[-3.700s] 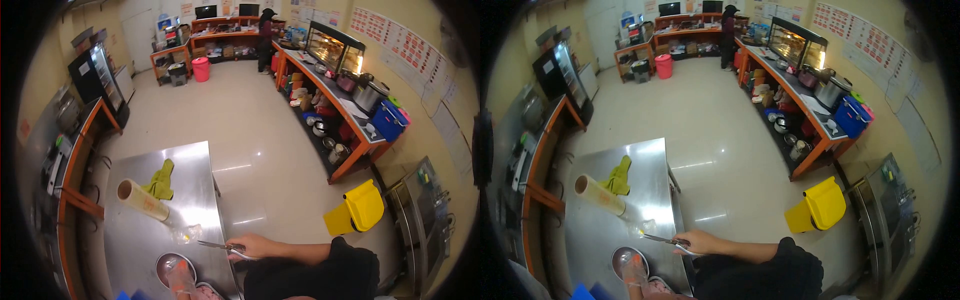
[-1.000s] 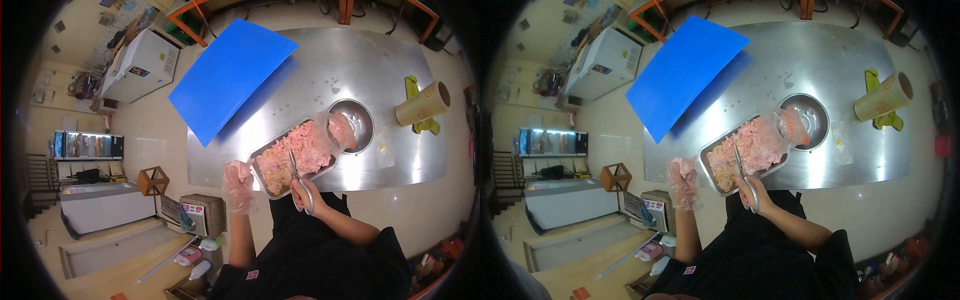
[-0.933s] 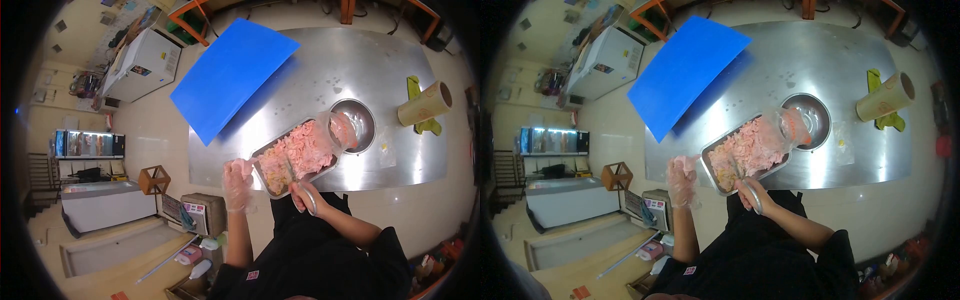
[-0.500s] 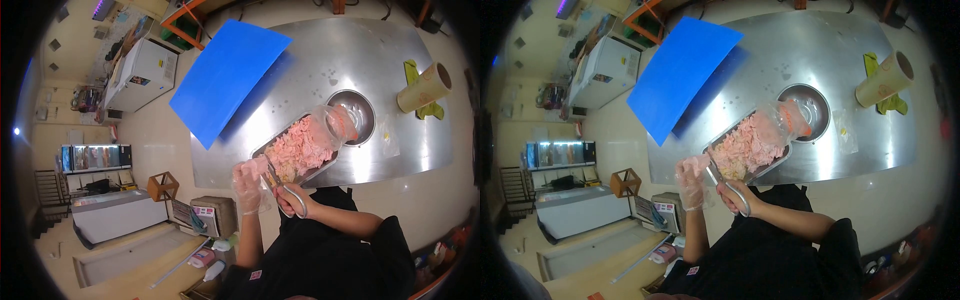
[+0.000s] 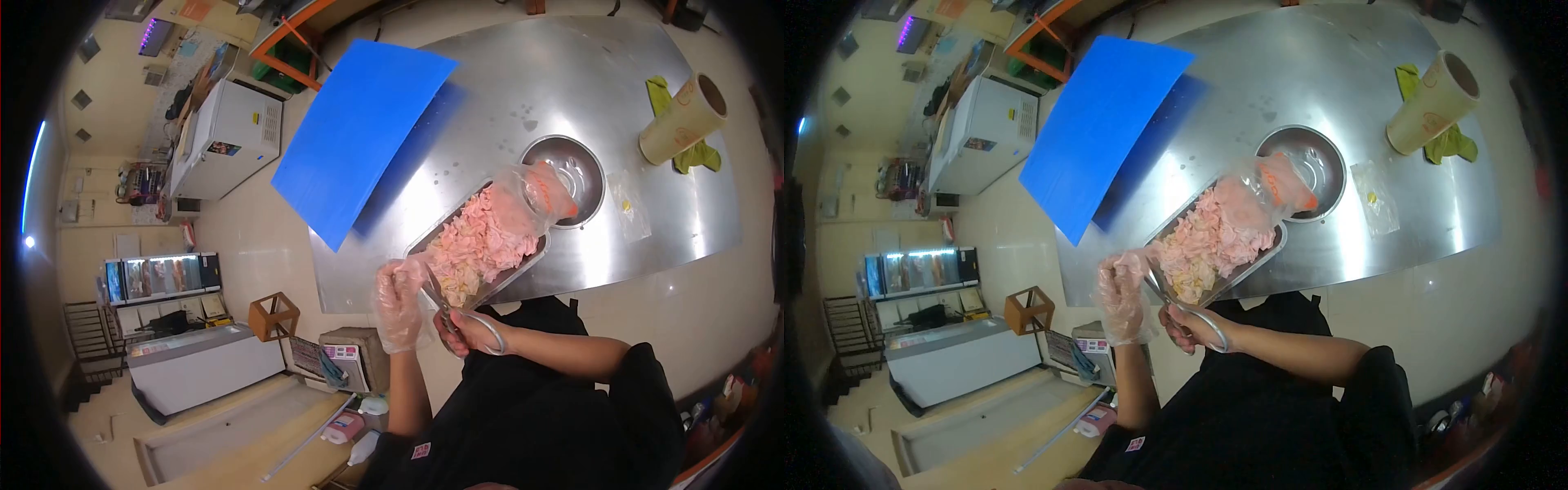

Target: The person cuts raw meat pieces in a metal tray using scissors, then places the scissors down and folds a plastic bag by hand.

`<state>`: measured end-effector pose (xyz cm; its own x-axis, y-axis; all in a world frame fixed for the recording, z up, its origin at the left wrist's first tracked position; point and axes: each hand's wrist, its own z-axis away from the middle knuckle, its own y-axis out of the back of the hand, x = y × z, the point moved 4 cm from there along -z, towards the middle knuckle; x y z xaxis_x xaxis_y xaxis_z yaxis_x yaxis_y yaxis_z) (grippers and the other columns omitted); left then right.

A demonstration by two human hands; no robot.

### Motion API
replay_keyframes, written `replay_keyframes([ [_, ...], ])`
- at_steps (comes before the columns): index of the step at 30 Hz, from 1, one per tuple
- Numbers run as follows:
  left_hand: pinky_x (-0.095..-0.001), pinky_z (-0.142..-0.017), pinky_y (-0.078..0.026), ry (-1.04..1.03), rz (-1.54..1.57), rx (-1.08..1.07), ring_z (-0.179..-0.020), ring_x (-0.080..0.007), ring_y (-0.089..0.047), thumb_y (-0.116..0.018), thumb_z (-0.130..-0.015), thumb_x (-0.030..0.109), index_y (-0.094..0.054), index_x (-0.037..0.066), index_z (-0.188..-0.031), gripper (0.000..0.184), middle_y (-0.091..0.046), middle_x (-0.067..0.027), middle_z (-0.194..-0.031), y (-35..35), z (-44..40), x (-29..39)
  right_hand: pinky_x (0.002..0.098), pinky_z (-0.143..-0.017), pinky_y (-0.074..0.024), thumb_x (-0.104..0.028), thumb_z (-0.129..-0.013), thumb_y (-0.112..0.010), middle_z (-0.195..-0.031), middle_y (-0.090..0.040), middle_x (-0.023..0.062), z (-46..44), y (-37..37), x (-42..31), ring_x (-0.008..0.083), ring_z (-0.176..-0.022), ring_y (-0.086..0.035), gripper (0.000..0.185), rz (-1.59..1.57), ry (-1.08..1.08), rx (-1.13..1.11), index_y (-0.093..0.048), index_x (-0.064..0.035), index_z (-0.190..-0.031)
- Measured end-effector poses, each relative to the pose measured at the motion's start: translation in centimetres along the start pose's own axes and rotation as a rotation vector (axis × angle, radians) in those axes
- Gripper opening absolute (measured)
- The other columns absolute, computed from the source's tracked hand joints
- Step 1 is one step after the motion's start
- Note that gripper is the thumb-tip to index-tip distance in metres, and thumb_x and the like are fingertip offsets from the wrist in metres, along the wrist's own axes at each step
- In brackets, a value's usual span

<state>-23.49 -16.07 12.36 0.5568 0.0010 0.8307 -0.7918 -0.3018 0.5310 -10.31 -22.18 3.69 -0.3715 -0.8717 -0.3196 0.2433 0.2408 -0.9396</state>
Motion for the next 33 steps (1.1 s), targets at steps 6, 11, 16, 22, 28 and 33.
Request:
replay_keyframes([
  [6,-0.0324,-0.079,-0.049,0.069,0.051,0.035,-0.088,-0.0182,-0.059,-0.052,-0.104,0.014,-0.058,0.000,-0.110,0.016,-0.062,-0.0106,-0.098,-1.7,1.5,-0.4,0.0257,-0.050,-0.0335,-0.063,-0.098,-0.050,-0.068,-0.038,-0.0025,-0.6,-0.4,-1.2,0.0085,-0.054,-0.037,0.053,0.046,0.204,0.059,-0.046,-0.0106,-0.097],
  [11,-0.0324,-0.081,-0.049,0.111,0.162,0.070,-0.089,-0.0178,-0.059,-0.053,-0.104,0.015,-0.057,0.000,-0.112,0.017,-0.063,-0.0100,-0.099,-2.5,1.7,-1.4,0.0257,-0.044,-0.0315,-0.062,-0.099,-0.051,-0.060,-0.037,-0.0017,0.3,0.0,-0.3,0.0088,-0.047,-0.036,0.054,0.146,0.180,0.170,-0.045,-0.0099,-0.088],
  [16,-0.0315,-0.082,-0.049,0.104,0.075,-0.036,-0.089,-0.0174,-0.060,-0.055,-0.104,0.018,-0.057,0.001,-0.111,0.019,-0.062,-0.0098,-0.099,-2.2,2.0,0.0,0.0256,-0.040,-0.0298,-0.061,-0.099,-0.051,-0.056,-0.039,-0.0015,-0.3,-0.6,-1.7,0.0084,-0.044,-0.037,0.055,0.019,0.278,0.193,-0.046,-0.0095,-0.083],
  [22,-0.0332,-0.079,-0.050,0.236,0.095,-0.118,-0.086,-0.0191,-0.061,-0.055,-0.104,0.018,-0.059,0.002,-0.110,0.018,-0.063,-0.0100,-0.095,-2.0,2.4,0.1,0.0253,-0.039,-0.0309,-0.063,-0.098,-0.053,-0.057,-0.041,-0.0009,0.2,0.0,-1.5,0.0078,-0.043,-0.038,0.055,0.081,0.177,0.224,-0.049,-0.0080,-0.088],
  [28,-0.0359,-0.076,-0.051,0.125,-0.166,-0.133,-0.084,-0.0184,-0.062,-0.052,-0.106,0.025,-0.061,0.002,-0.112,0.026,-0.066,-0.0107,-0.090,-1.2,3.1,-3.4,0.0228,-0.038,-0.0296,-0.055,-0.101,-0.053,-0.062,-0.043,-0.0010,0.0,1.9,-2.1,0.0069,-0.041,-0.037,0.048,0.151,0.132,0.384,-0.051,-0.0078,-0.092],
  [33,-0.0359,-0.073,-0.050,0.309,-0.171,-0.125,-0.080,-0.0172,-0.061,-0.051,-0.106,0.031,-0.061,0.001,-0.113,0.032,-0.065,-0.0104,-0.087,-0.3,2.2,-4.2,0.0225,-0.042,-0.0321,-0.053,-0.101,-0.055,-0.064,-0.043,-0.0018,0.5,3.7,-1.7,0.0065,-0.048,-0.040,0.046,0.449,0.071,0.481,-0.055,-0.0078,-0.102],
])
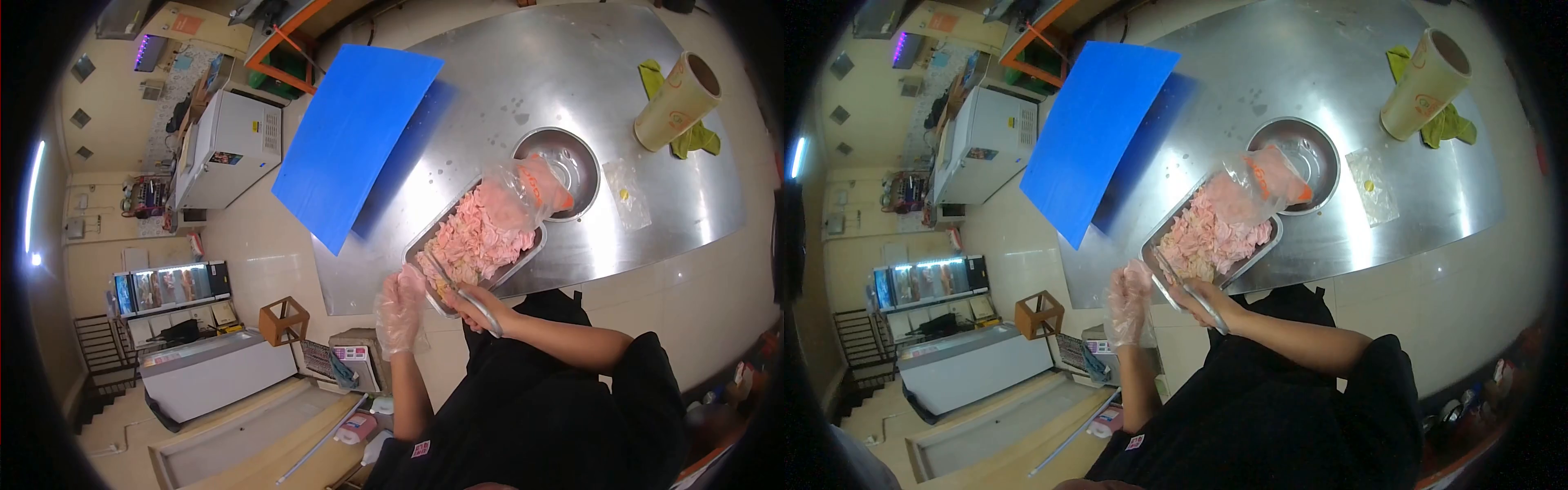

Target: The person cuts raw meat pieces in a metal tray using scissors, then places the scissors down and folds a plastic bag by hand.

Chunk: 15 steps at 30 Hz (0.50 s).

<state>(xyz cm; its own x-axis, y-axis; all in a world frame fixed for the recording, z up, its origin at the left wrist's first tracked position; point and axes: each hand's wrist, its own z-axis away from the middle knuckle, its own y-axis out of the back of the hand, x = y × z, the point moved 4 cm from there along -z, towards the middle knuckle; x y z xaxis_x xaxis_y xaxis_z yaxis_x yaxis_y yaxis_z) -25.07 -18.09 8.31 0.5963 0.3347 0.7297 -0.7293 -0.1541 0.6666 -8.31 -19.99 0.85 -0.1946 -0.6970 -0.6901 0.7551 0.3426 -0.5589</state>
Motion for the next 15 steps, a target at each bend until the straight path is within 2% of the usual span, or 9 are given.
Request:
replay_keyframes([
  [2,-0.0347,-0.071,-0.050,-0.081,0.040,0.038,-0.077,-0.0170,-0.060,-0.051,-0.106,0.032,-0.061,0.002,-0.114,0.033,-0.064,-0.0100,-0.085,-0.1,-0.8,-2.2,0.0225,-0.044,-0.0331,-0.052,-0.100,-0.058,-0.064,-0.042,-0.0025,-0.1,0.3,0.5,0.0059,-0.050,-0.042,0.045,0.156,0.003,-0.009,-0.056,-0.0078,-0.105],
  [4,-0.0344,-0.071,-0.050,-0.059,0.118,0.005,-0.075,-0.0170,-0.058,-0.051,-0.106,0.033,-0.061,0.003,-0.113,0.032,-0.063,-0.0093,-0.083,-0.3,-1.3,-2.9,0.0226,-0.045,-0.0338,-0.050,-0.099,-0.062,-0.064,-0.042,-0.0034,0.0,0.5,0.5,0.0050,-0.053,-0.043,0.044,0.228,-0.049,-0.068,-0.056,-0.0079,-0.109],
  [5,-0.0342,-0.070,-0.049,-0.047,0.155,-0.010,-0.074,-0.0169,-0.058,-0.051,-0.106,0.033,-0.061,0.003,-0.113,0.032,-0.062,-0.0089,-0.082,-0.3,-1.4,-3.1,0.0234,-0.046,-0.0345,-0.051,-0.098,-0.063,-0.064,-0.042,-0.0033,0.2,0.5,0.3,0.0054,-0.053,-0.043,0.044,0.203,-0.042,-0.103,-0.056,-0.0080,-0.104],
  [8,-0.0341,-0.072,-0.049,0.158,0.302,-0.075,-0.078,-0.0167,-0.056,-0.051,-0.107,0.030,-0.060,0.003,-0.109,0.029,-0.060,-0.0083,-0.083,-0.7,-0.7,0.2,0.0248,-0.046,-0.0346,-0.051,-0.095,-0.066,-0.063,-0.043,-0.0033,0.7,0.3,-0.9,0.0059,-0.052,-0.042,0.044,0.180,-0.014,-0.161,-0.057,-0.0080,-0.093],
  [10,-0.0339,-0.074,-0.049,0.090,0.143,0.053,-0.081,-0.0165,-0.056,-0.050,-0.107,0.029,-0.059,0.003,-0.106,0.028,-0.060,-0.0076,-0.086,-0.4,-1.2,-1.3,0.0245,-0.043,-0.0322,-0.049,-0.095,-0.068,-0.061,-0.043,-0.0040,0.5,0.5,-0.8,0.0054,-0.048,-0.040,0.043,0.228,0.009,-0.134,-0.058,-0.0077,-0.091],
  [14,-0.0332,-0.077,-0.049,0.011,-0.051,0.259,-0.085,-0.0160,-0.055,-0.049,-0.107,0.028,-0.056,0.002,-0.104,0.028,-0.060,-0.0070,-0.093,1.3,-1.1,1.4,0.0235,-0.039,-0.0281,-0.048,-0.095,-0.069,-0.058,-0.041,-0.0047,0.7,0.2,-0.2,0.0049,-0.043,-0.038,0.043,-0.091,-0.075,-0.072,-0.056,-0.0081,-0.086],
  [15,-0.0332,-0.078,-0.049,0.020,0.053,0.238,-0.086,-0.0161,-0.055,-0.049,-0.107,0.029,-0.056,0.002,-0.105,0.028,-0.060,-0.0072,-0.094,1.2,-1.2,1.2,0.0232,-0.038,-0.0278,-0.048,-0.095,-0.069,-0.059,-0.041,-0.0046,0.7,0.2,-0.1,0.0048,-0.043,-0.038,0.043,-0.123,-0.077,-0.073,-0.056,-0.0083,-0.086],
])
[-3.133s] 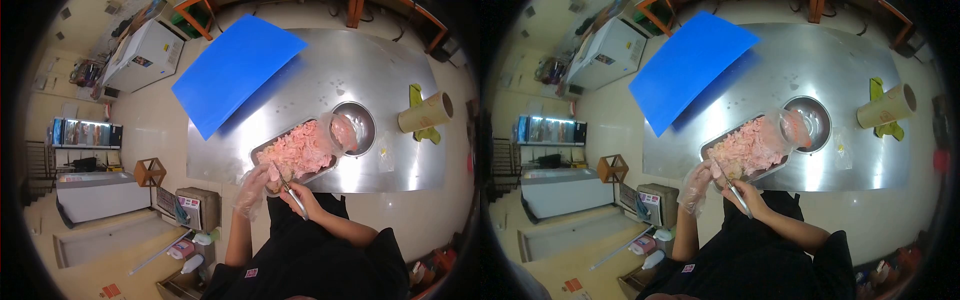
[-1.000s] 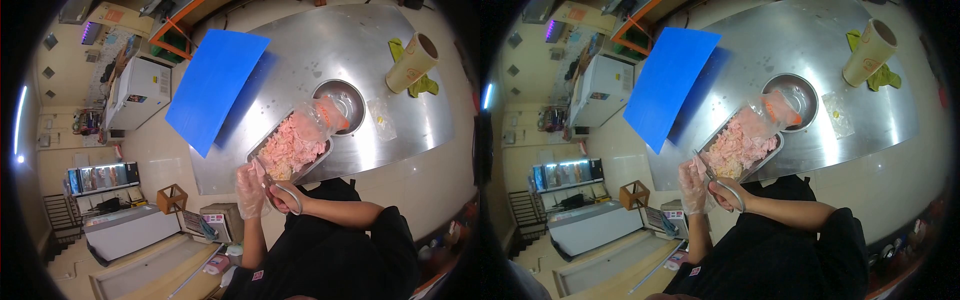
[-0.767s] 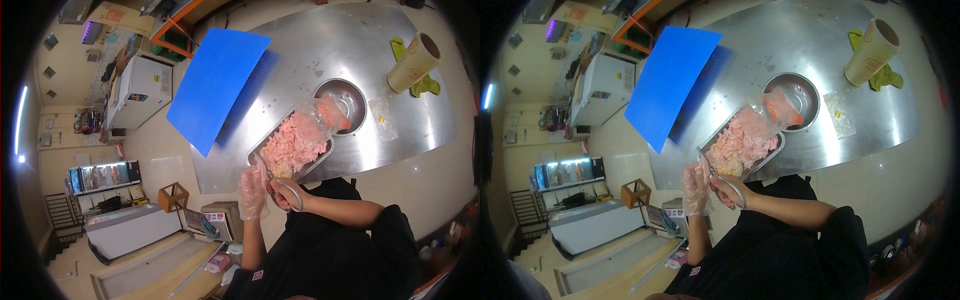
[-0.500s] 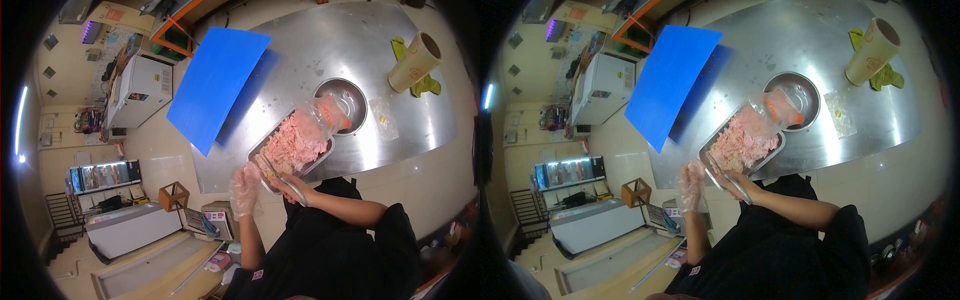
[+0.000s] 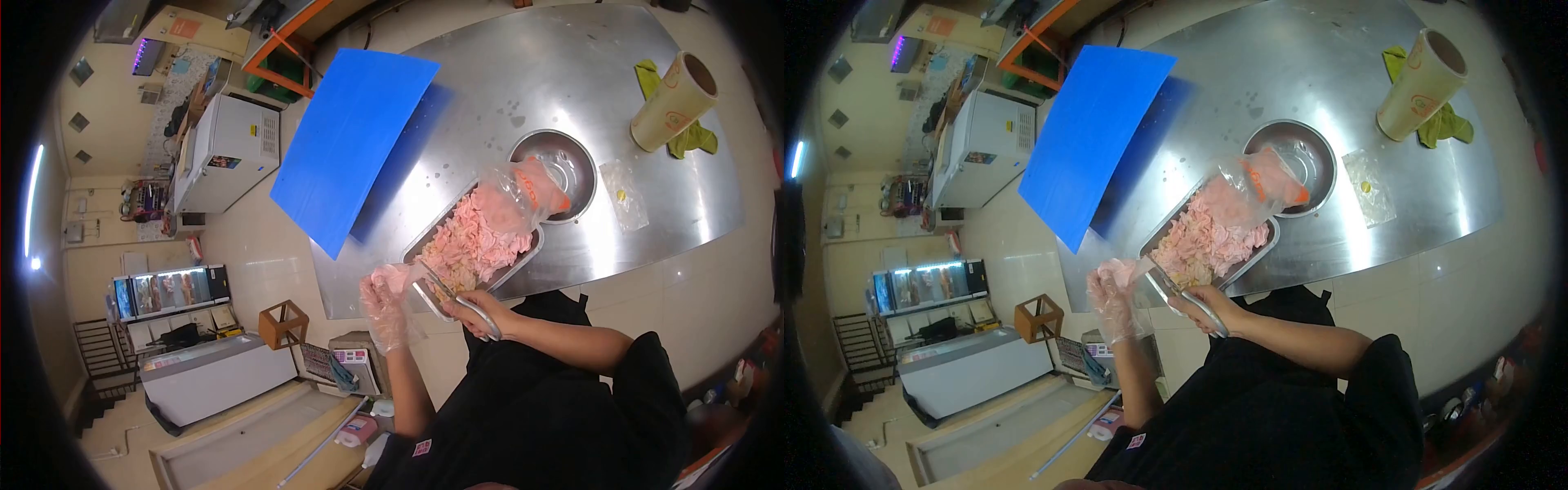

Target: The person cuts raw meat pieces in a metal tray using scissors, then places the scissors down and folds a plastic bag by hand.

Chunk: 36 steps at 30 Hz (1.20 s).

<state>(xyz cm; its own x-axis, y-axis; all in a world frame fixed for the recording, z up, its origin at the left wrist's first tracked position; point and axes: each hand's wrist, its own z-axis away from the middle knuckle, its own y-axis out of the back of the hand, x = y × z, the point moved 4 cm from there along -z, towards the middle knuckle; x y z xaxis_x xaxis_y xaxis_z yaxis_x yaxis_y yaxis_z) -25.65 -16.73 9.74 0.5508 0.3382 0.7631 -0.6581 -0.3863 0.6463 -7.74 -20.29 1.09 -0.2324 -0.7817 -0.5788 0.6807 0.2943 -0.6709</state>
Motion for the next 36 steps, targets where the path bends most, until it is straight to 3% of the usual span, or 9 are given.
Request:
replay_keyframes([
  [2,-0.0332,-0.080,-0.049,0.045,0.203,-0.039,-0.087,-0.0161,-0.055,-0.049,-0.108,0.030,-0.056,0.002,-0.106,0.029,-0.060,-0.0076,-0.096,-0.6,-0.3,-1.2,0.0228,-0.038,-0.0274,-0.048,-0.095,-0.068,-0.059,-0.042,-0.0043,-0.2,0.1,0.3,0.0048,-0.043,-0.038,0.043,-0.052,-0.013,0.024,-0.055,-0.0087,-0.085],
  [5,-0.0336,-0.066,-0.053,-0.117,0.165,-0.034,-0.087,-0.0174,-0.060,-0.049,-0.107,0.030,-0.055,0.000,-0.109,0.030,-0.059,-0.0098,-0.097,-1.2,-0.7,-2.4,0.0229,-0.038,-0.0279,-0.048,-0.096,-0.067,-0.060,-0.042,-0.0037,-0.5,0.0,0.3,0.0048,-0.043,-0.038,0.043,-0.101,-0.023,0.086,-0.053,-0.0092,-0.084],
  [8,-0.0309,-0.083,-0.048,-0.112,0.051,-0.013,-0.092,-0.0149,-0.056,-0.050,-0.107,0.029,-0.056,0.002,-0.108,0.028,-0.060,-0.0068,-0.098,-1.2,0.2,1.0,0.0232,-0.039,-0.0292,-0.052,-0.096,-0.065,-0.061,-0.041,-0.0033,-0.3,0.2,-0.6,0.0051,-0.045,-0.039,0.045,-0.114,0.013,0.108,-0.053,-0.0098,-0.085],
  [13,-0.0277,-0.075,-0.050,0.012,0.220,0.006,-0.085,-0.0137,-0.059,-0.053,-0.106,0.027,-0.055,0.002,-0.111,0.026,-0.061,-0.0066,-0.097,-0.8,-1.5,0.3,0.0244,-0.042,-0.0308,-0.063,-0.098,-0.054,-0.062,-0.041,-0.0031,-1.2,1.8,0.7,0.0075,-0.047,-0.038,0.052,-0.236,-0.058,0.077,-0.052,-0.0109,-0.092],
  [16,-0.0259,-0.067,-0.049,0.002,0.348,-0.044,-0.079,-0.0122,-0.060,-0.056,-0.105,0.024,-0.055,0.002,-0.110,0.023,-0.061,-0.0064,-0.095,-0.8,-2.2,2.3,0.0258,-0.046,-0.0336,-0.064,-0.099,-0.049,-0.068,-0.043,-0.0024,-0.9,0.3,2.0,0.0091,-0.051,-0.040,0.052,-0.177,-0.175,-0.116,-0.051,-0.0123,-0.099],
  [20,-0.0258,-0.061,-0.048,-0.050,0.460,-0.076,-0.073,-0.0107,-0.060,-0.060,-0.102,0.019,-0.055,0.002,-0.104,0.018,-0.062,-0.0055,-0.087,-1.7,-1.7,4.5,0.0264,-0.055,-0.0388,-0.065,-0.099,-0.047,-0.075,-0.045,-0.0024,-1.0,-2.3,0.8,0.0104,-0.060,-0.045,0.051,-0.362,-0.078,-0.421,-0.049,-0.0146,-0.106],
  [26,-0.0233,-0.053,-0.042,0.023,0.351,-0.132,-0.058,-0.0097,-0.054,-0.064,-0.101,0.018,-0.052,0.006,-0.088,0.021,-0.060,-0.0042,-0.068,-2.6,-0.3,3.1,0.0242,-0.052,-0.0357,-0.067,-0.097,-0.048,-0.071,-0.042,-0.0038,-1.9,-3.1,-1.9,0.0081,-0.055,-0.039,0.053,-0.498,0.024,-0.336,-0.049,-0.0135,-0.099],
  [32,-0.0250,-0.059,-0.045,-0.005,0.338,-0.151,-0.065,-0.0090,-0.054,-0.063,-0.100,0.014,-0.052,0.005,-0.092,0.016,-0.058,-0.0015,-0.074,-2.9,0.6,2.3,0.0215,-0.044,-0.0270,-0.068,-0.096,-0.051,-0.068,-0.040,-0.0041,-1.4,-2.2,-2.0,0.0055,-0.046,-0.032,0.055,-0.298,0.015,-0.182,-0.048,-0.0137,-0.095],
  [36,-0.0263,-0.061,-0.047,-0.086,0.361,-0.099,-0.065,-0.0109,-0.056,-0.062,-0.099,0.008,-0.051,0.005,-0.092,0.014,-0.060,-0.0036,-0.079,-2.5,0.3,1.3,0.0227,-0.048,-0.0325,-0.068,-0.096,-0.050,-0.070,-0.041,-0.0038,-1.5,-2.8,-1.4,0.0062,-0.053,-0.038,0.054,-0.422,-0.021,-0.286,-0.049,-0.0142,-0.096],
])
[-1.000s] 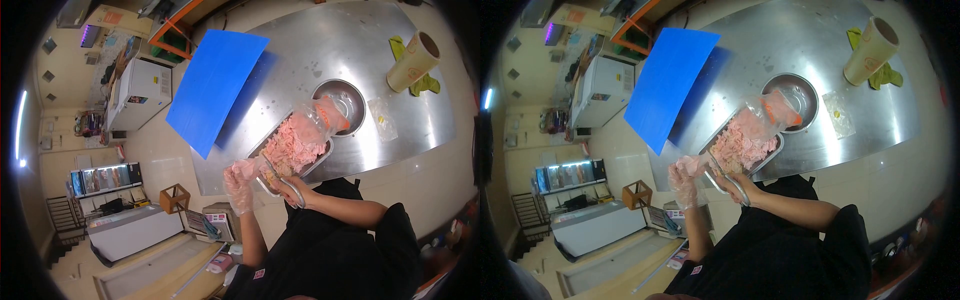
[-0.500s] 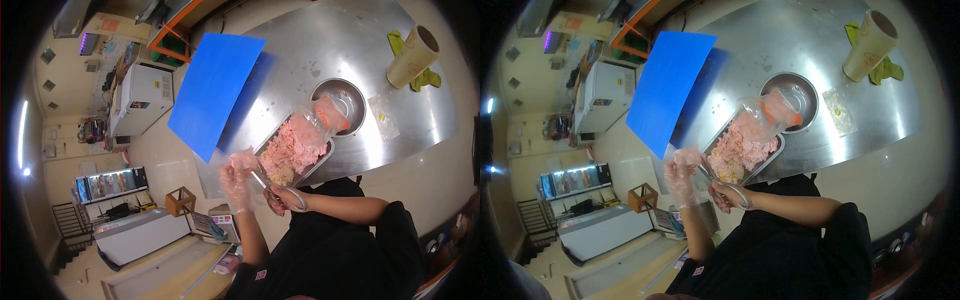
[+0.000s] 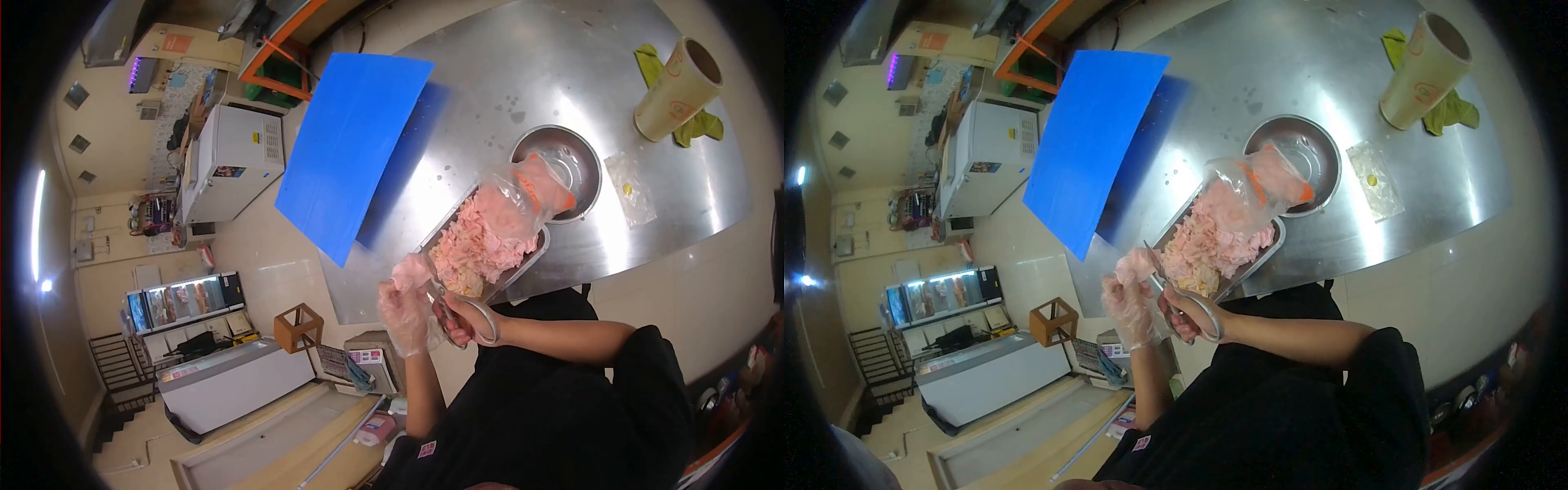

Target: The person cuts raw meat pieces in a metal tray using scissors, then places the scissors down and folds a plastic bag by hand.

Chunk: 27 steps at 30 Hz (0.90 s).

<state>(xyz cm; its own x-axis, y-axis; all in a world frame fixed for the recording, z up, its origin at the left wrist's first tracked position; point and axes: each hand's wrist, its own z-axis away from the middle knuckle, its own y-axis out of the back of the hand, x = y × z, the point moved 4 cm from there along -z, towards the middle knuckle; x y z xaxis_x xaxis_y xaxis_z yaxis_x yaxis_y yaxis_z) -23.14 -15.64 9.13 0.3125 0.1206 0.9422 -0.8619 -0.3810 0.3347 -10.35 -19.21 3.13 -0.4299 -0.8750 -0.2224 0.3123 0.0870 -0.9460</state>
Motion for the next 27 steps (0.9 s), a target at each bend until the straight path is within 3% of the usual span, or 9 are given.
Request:
replay_keyframes([
  [5,-0.0264,-0.064,-0.048,0.015,0.109,0.161,-0.067,-0.0123,-0.058,-0.064,-0.097,0.005,-0.050,0.006,-0.093,0.014,-0.060,-0.0052,-0.083,0.2,-0.4,1.0,0.0246,-0.054,-0.0374,-0.066,-0.098,-0.047,-0.074,-0.044,-0.0032,0.4,-0.6,1.6,0.0074,-0.061,-0.044,0.051,-0.023,-0.079,-0.145,-0.050,-0.0151,-0.100],
  [8,-0.0257,-0.064,-0.048,-0.094,0.088,0.107,-0.068,-0.0108,-0.057,-0.066,-0.096,0.006,-0.050,0.007,-0.092,0.016,-0.060,-0.0039,-0.081,0.1,-0.4,1.8,0.0237,-0.050,-0.0352,-0.066,-0.098,-0.047,-0.071,-0.044,-0.0031,0.2,-1.5,1.2,0.0066,-0.055,-0.041,0.052,-0.036,-0.028,-0.128,-0.050,-0.0138,-0.101],
  [15,-0.0246,-0.061,-0.046,-0.001,0.036,0.005,-0.067,-0.0088,-0.056,-0.068,-0.096,0.009,-0.052,0.006,-0.088,0.018,-0.060,-0.0024,-0.075,0.5,0.4,0.5,0.0223,-0.042,-0.0293,-0.072,-0.093,-0.050,-0.066,-0.042,-0.0030,0.4,-1.2,-0.6,0.0050,-0.047,-0.037,0.060,0.111,-0.007,0.032,-0.051,-0.0120,-0.094],
  [21,-0.0248,-0.057,-0.045,0.119,0.147,-0.115,-0.064,-0.0100,-0.056,-0.065,-0.098,0.008,-0.052,0.007,-0.089,0.016,-0.061,-0.0038,-0.076,0.7,0.9,0.5,0.0216,-0.039,-0.0274,-0.072,-0.094,-0.049,-0.060,-0.039,-0.0031,-0.8,-1.1,0.1,0.0054,-0.041,-0.034,0.062,0.000,0.027,0.121,-0.050,-0.0096,-0.092],
  [24,-0.0244,-0.055,-0.045,0.140,0.163,-0.162,-0.063,-0.0100,-0.055,-0.064,-0.099,0.009,-0.052,0.007,-0.090,0.015,-0.061,-0.0038,-0.077,1.0,0.9,-0.2,0.0229,-0.038,-0.0271,-0.070,-0.096,-0.046,-0.058,-0.040,-0.0038,-0.3,-0.6,-0.7,0.0055,-0.041,-0.033,0.061,0.225,-0.006,0.105,-0.050,-0.0089,-0.093],
  [27,-0.0237,-0.055,-0.044,0.180,0.218,-0.181,-0.063,-0.0091,-0.054,-0.065,-0.099,0.010,-0.052,0.008,-0.090,0.015,-0.061,-0.0029,-0.078,1.3,0.9,-0.4,0.0232,-0.037,-0.0280,-0.070,-0.095,-0.049,-0.059,-0.039,-0.0030,-0.1,-0.6,-0.6,0.0054,-0.041,-0.035,0.062,0.161,0.019,0.073,-0.050,-0.0085,-0.092],
])
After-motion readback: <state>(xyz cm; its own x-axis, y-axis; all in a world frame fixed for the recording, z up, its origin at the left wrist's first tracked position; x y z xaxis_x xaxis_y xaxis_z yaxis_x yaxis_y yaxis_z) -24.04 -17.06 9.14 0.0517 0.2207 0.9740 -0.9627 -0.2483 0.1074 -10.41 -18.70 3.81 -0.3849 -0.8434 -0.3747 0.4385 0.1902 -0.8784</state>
